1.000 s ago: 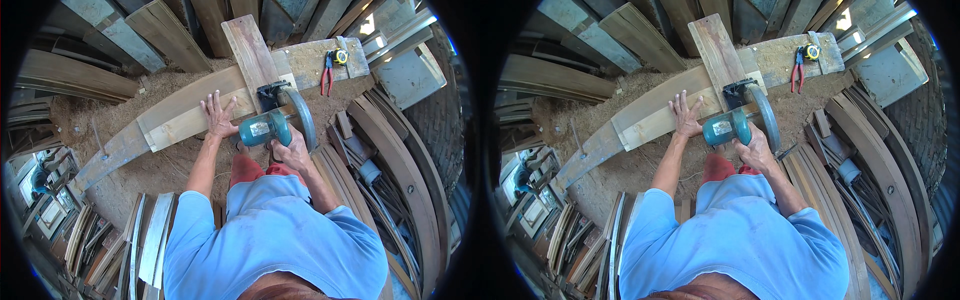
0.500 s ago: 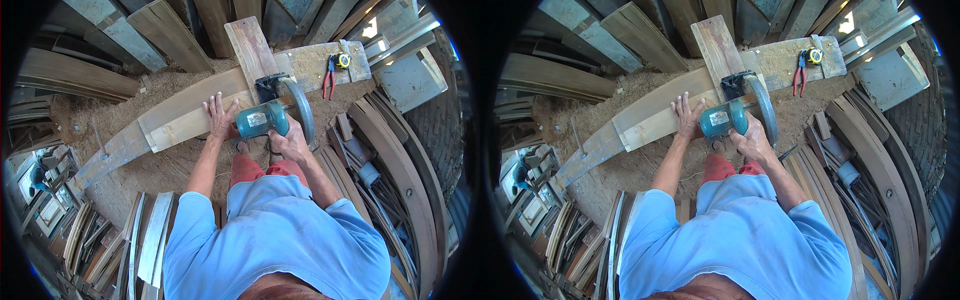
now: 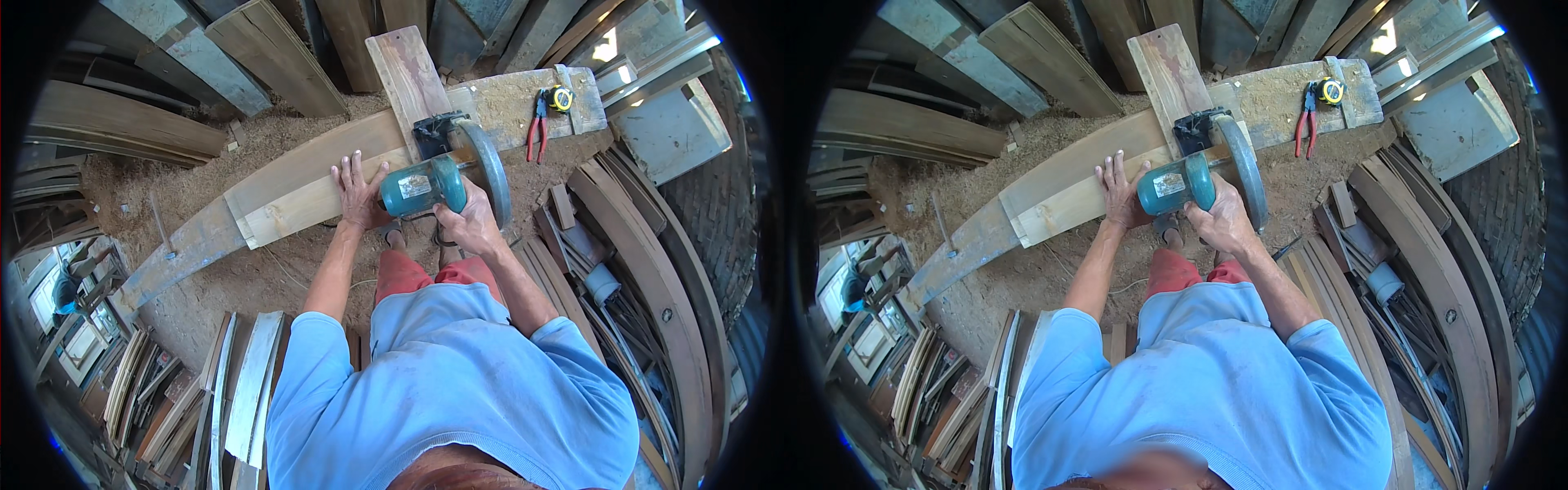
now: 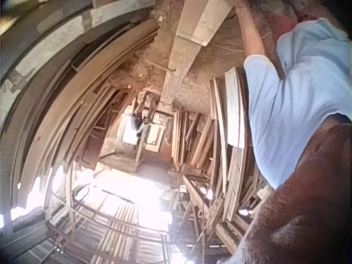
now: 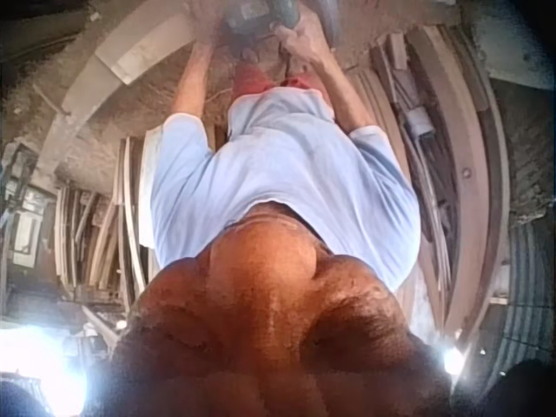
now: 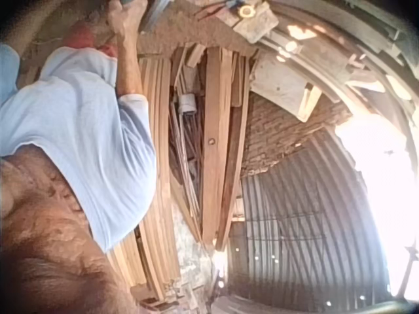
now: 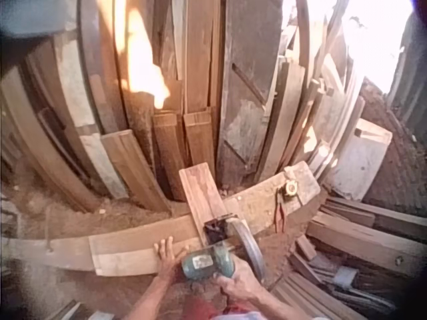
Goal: The person uses a circular saw to cut a wooden plank, uses a chisel and hammer to carve a joint, measures the wood with a tape measure, and fits two wooden pieces together.
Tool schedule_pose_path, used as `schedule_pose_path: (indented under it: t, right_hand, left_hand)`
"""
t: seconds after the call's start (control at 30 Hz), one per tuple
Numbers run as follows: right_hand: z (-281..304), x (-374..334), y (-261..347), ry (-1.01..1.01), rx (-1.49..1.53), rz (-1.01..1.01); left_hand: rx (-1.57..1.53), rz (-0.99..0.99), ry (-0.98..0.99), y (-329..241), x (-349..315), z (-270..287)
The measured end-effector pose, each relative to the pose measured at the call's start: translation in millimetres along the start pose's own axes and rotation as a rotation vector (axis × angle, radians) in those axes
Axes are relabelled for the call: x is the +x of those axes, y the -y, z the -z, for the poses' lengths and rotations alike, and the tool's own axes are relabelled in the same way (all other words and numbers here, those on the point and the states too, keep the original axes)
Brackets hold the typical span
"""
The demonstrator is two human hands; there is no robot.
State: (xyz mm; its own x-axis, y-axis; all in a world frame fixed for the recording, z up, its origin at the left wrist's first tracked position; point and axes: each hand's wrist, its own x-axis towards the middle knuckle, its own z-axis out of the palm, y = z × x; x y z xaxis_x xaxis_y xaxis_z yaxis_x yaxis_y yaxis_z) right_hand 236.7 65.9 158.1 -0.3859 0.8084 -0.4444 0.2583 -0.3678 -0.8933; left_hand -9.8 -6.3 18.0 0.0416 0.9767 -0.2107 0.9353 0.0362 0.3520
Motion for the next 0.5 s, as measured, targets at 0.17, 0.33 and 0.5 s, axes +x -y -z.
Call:
schedule_pose_path:
  t: [0.17, 0.33, 0.5]
  right_hand:
    - [-0.8, 2.1, 6.6, -0.010, -0.012, 0.025]
    - [0.3, 6.0, 3.7, -0.004, -0.023, 0.011]
    - [-0.7, 9.6, 1.7, -0.020, -0.023, 0.053]
  left_hand:
    - [0.004, -0.003, -0.005, 0.7, 0.2, -1.1]
    - [0.006, -0.008, -0.004, 0.3, 0.8, -0.7]
    - [0.012, -0.009, -0.014, 0.9, 1.0, -2.5]
